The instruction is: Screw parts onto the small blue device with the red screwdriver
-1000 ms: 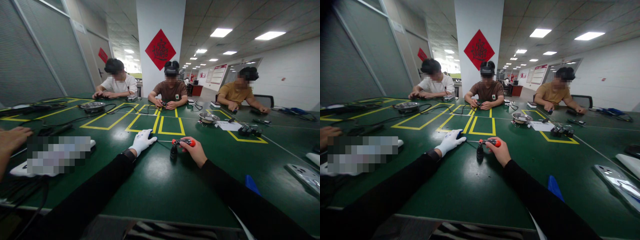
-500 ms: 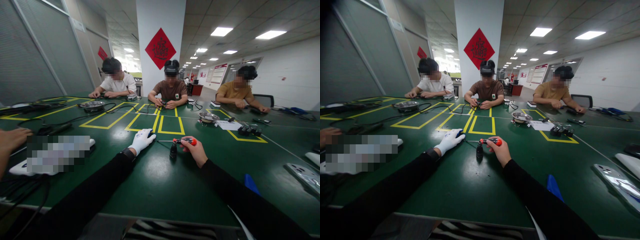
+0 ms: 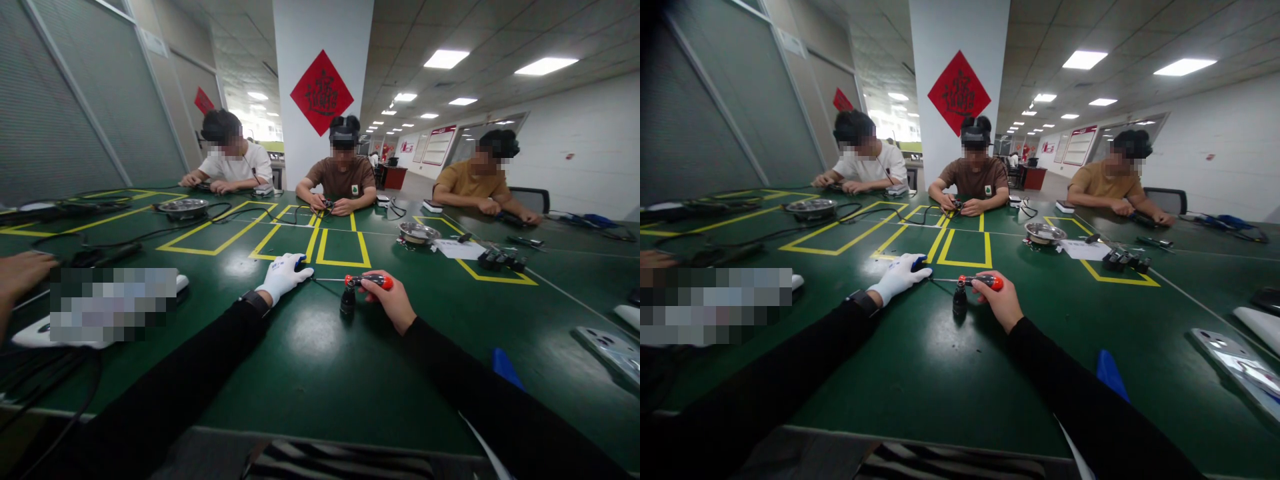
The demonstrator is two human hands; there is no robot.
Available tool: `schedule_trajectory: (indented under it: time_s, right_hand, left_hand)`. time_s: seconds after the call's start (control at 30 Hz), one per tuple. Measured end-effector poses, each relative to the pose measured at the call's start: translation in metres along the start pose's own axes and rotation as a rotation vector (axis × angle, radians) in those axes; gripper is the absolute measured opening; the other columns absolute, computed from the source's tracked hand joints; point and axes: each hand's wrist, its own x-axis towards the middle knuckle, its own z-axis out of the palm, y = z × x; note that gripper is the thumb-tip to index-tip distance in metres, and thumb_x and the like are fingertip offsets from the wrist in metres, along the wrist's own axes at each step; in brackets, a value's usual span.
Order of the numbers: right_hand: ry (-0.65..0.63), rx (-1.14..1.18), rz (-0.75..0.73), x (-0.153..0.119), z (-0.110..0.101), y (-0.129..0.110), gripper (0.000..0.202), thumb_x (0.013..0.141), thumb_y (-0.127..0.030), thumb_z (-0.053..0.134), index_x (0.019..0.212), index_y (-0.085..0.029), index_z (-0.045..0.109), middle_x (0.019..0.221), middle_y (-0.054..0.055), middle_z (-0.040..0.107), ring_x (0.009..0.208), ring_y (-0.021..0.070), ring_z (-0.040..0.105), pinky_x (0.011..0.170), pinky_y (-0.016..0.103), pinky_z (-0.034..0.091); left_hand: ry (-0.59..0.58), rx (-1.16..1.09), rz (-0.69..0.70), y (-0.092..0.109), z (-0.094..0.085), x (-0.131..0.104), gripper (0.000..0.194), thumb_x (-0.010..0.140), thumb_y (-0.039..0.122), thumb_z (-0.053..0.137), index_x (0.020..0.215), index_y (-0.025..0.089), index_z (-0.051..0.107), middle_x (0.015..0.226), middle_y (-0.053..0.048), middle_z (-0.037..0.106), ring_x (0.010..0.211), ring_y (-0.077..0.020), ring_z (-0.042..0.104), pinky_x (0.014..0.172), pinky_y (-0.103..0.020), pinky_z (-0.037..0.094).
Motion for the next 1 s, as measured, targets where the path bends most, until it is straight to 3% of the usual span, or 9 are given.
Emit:
schedule_trajectory:
  time_s: [0.33,0.53,0.7,0.87,1.0]
  right_hand:
    - [0.078,0.150,0.045,0.001,-0.004,0.004,0.031,0.072,-0.038,0.069,0.092,-0.016,0.063,0.067,0.002,0.066,0.053,0.0086,0.054,0.053,0.022,0.045]
    - [0.119,0.258,0.075,0.004,-0.006,0.008,0.031,0.072,-0.038,0.069,0.091,-0.015,0.063,0.065,0.002,0.066,0.051,0.0085,0.053,0.051,0.021,0.043]
    - [0.113,0.268,0.071,0.003,-0.006,0.006,0.031,0.071,-0.039,0.070,0.090,-0.015,0.063,0.065,0.002,0.066,0.051,0.0095,0.054,0.051,0.022,0.043]
    - [0.107,0.269,0.085,0.002,-0.005,0.004,0.032,0.070,-0.039,0.071,0.089,-0.015,0.063,0.066,0.002,0.067,0.050,0.0086,0.053,0.051,0.022,0.043]
    - [0.120,0.301,0.096,0.003,-0.005,0.005,0.032,0.070,-0.039,0.070,0.091,-0.015,0.063,0.066,0.002,0.067,0.050,0.0080,0.053,0.051,0.021,0.043]
  left_hand:
    - [0.005,-0.054,-0.006,0.003,-0.004,-0.002,0.055,0.078,0.055,0.053,0.121,0.021,0.058,0.118,-0.008,0.061,0.109,-0.0251,0.055,0.096,-0.035,0.042]
    - [0.009,-0.244,-0.060,0.005,-0.011,-0.003,0.041,0.084,0.044,0.048,0.115,0.022,0.063,0.110,-0.004,0.067,0.101,-0.0222,0.060,0.093,-0.035,0.045]
    - [-0.075,-0.414,-0.035,0.008,-0.016,-0.004,0.045,0.085,0.045,0.044,0.117,0.018,0.062,0.099,-0.005,0.070,0.087,-0.0215,0.064,0.086,-0.036,0.050]
    - [-0.156,-0.430,0.185,0.010,-0.019,-0.005,0.044,0.078,0.049,0.057,0.109,0.020,0.067,0.125,-0.006,0.059,0.118,-0.0230,0.052,0.104,-0.034,0.039]
    - [-0.224,-0.384,0.208,0.009,-0.017,-0.006,0.047,0.065,0.046,0.071,0.105,0.023,0.070,0.138,-0.005,0.048,0.128,-0.0250,0.043,0.108,-0.035,0.036]
